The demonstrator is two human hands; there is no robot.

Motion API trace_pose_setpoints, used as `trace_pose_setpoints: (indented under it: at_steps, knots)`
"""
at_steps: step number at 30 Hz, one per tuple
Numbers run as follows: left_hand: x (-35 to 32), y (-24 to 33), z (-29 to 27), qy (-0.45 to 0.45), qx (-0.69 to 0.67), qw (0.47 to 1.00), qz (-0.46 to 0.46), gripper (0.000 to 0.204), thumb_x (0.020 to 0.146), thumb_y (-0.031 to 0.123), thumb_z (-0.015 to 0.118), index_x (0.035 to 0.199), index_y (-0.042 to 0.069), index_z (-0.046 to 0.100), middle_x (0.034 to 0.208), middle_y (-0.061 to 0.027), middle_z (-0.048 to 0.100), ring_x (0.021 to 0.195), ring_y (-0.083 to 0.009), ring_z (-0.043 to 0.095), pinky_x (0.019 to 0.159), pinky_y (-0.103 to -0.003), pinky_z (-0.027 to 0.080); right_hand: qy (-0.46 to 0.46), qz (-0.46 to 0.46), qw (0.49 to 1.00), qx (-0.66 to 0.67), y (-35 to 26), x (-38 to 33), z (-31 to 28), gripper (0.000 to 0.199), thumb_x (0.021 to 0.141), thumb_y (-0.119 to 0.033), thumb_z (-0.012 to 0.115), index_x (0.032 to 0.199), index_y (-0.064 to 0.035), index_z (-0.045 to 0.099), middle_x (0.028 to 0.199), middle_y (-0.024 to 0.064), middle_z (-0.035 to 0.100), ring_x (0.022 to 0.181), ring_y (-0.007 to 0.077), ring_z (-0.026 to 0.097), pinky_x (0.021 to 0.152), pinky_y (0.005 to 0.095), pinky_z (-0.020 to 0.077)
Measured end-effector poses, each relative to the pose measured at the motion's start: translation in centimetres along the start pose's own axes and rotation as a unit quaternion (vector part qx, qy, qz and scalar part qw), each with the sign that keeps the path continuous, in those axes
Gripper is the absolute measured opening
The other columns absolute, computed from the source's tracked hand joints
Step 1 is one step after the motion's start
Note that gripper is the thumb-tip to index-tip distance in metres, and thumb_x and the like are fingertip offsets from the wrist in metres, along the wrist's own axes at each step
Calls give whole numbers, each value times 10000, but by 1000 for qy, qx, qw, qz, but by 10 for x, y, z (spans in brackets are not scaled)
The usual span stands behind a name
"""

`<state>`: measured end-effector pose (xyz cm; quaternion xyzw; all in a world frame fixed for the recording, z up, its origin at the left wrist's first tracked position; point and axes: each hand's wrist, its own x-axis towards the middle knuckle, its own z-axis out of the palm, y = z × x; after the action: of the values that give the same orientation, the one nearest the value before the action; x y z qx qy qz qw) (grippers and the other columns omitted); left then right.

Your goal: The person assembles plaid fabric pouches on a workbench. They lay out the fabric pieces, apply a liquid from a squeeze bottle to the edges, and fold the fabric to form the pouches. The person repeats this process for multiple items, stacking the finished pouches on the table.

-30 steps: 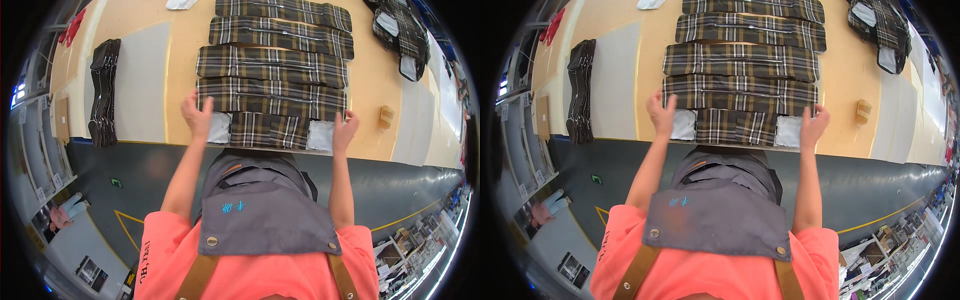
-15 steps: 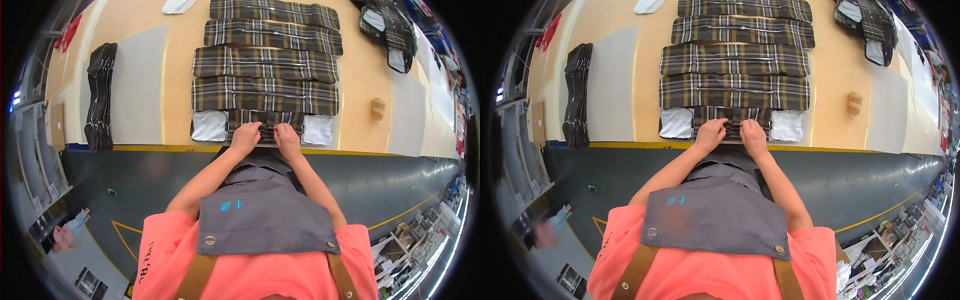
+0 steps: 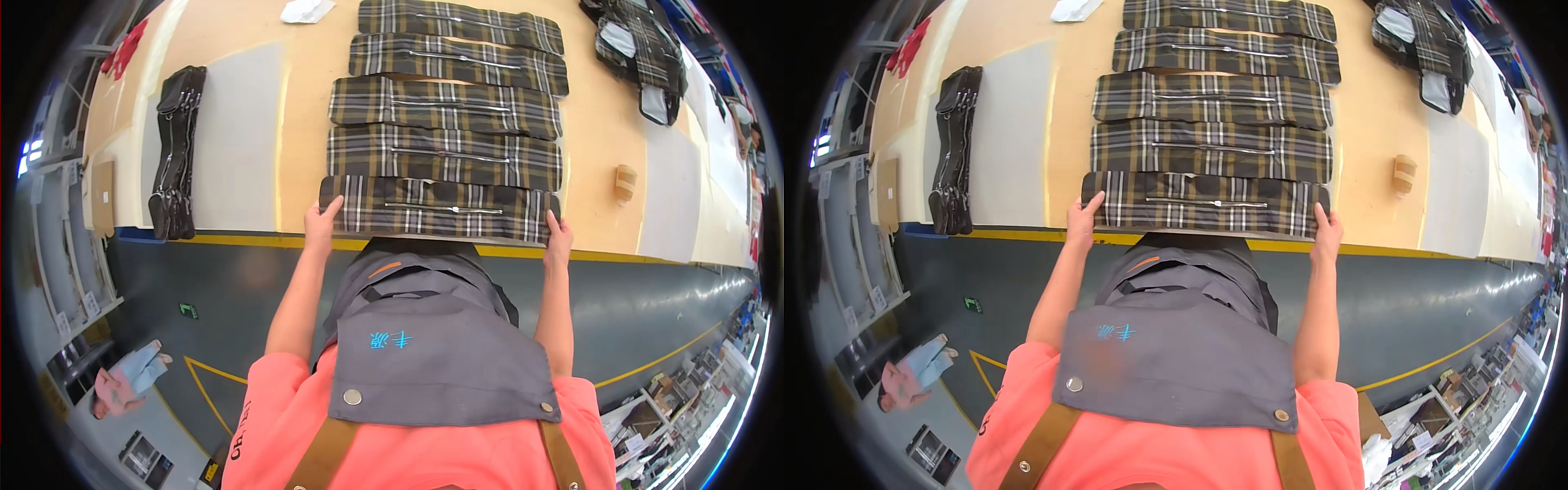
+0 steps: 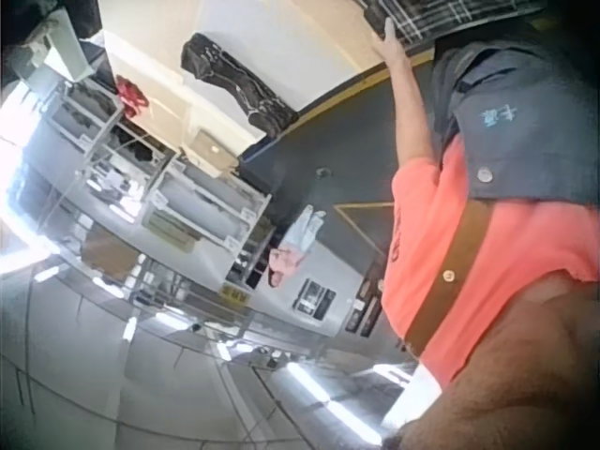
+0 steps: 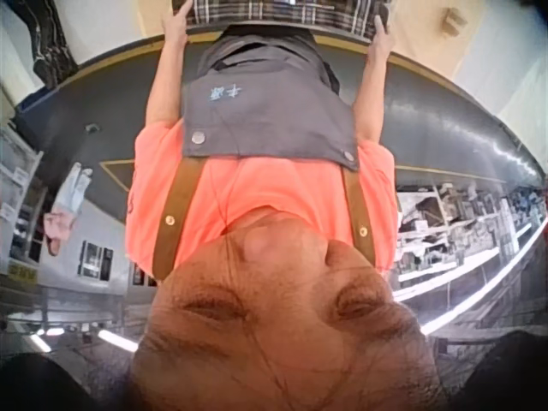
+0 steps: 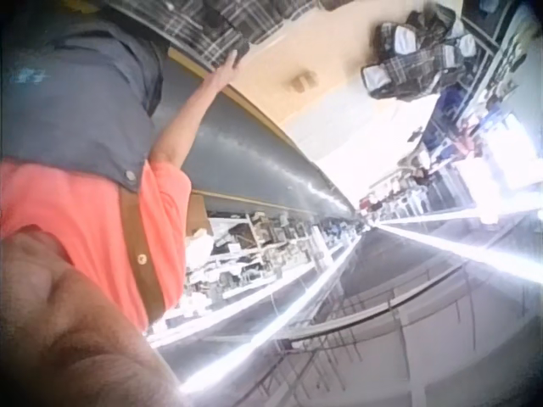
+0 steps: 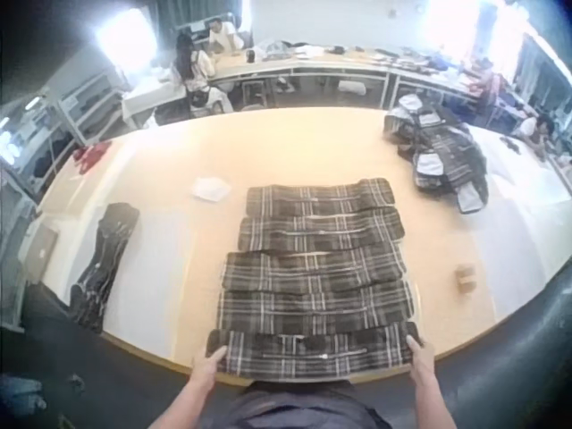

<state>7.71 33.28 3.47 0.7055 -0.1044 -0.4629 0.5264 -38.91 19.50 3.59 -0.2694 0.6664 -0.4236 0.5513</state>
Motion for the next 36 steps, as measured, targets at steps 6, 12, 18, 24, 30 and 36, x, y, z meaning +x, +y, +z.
trace_pose_setpoints:
  at_steps: [6,12,18,24,30,36]
  knots:
    - [18,-33,-8,127,262,951,102,346,795,166,739,1079,10,620,997,-99,673,878,-175,618,801,-329,480,82,-121,946,-288,37,23,-31,179,867,-155,682,939,-9,608,840,21,615,777,139,560,717,284,456]
    - [4,29,51,72,401,851,331,493,872,171,640,1318,42,475,1365,-157,473,1235,-316,466,1001,-401,392,67,-439,758,-477,-30,10,63,352,918,-207,580,1244,-77,557,1297,117,553,1227,304,490,1011,455,370]
    - [53,9,113,-34,623,714,316,735,946,447,493,1510,81,195,1579,-115,156,1463,-290,109,1128,-590,41,-60,-367,638,-675,2,45,120,634,993,-425,383,1521,-138,181,1589,15,152,1455,262,159,1136,581,45]
    - [65,48,144,-7,608,712,350,782,949,521,436,1518,68,147,1594,-111,81,1471,-287,53,1115,-620,-12,-76,-401,660,-631,-35,66,160,668,992,-457,368,1526,-121,151,1593,33,134,1465,262,115,1139,569,-20]
    - [134,57,160,-3,650,692,316,797,937,538,441,1505,42,180,1585,-120,130,1466,-287,99,1113,-626,-15,-86,-366,637,-673,-43,137,181,650,988,-496,344,1526,-170,178,1591,-5,146,1466,248,112,1142,571,4]
    - [139,90,185,-6,620,705,345,822,931,504,485,1514,42,136,1586,-140,113,1468,-293,86,1104,-636,-13,-86,-410,666,-617,-87,153,206,667,981,-514,348,1522,-158,187,1583,16,178,1460,273,131,1136,585,15]
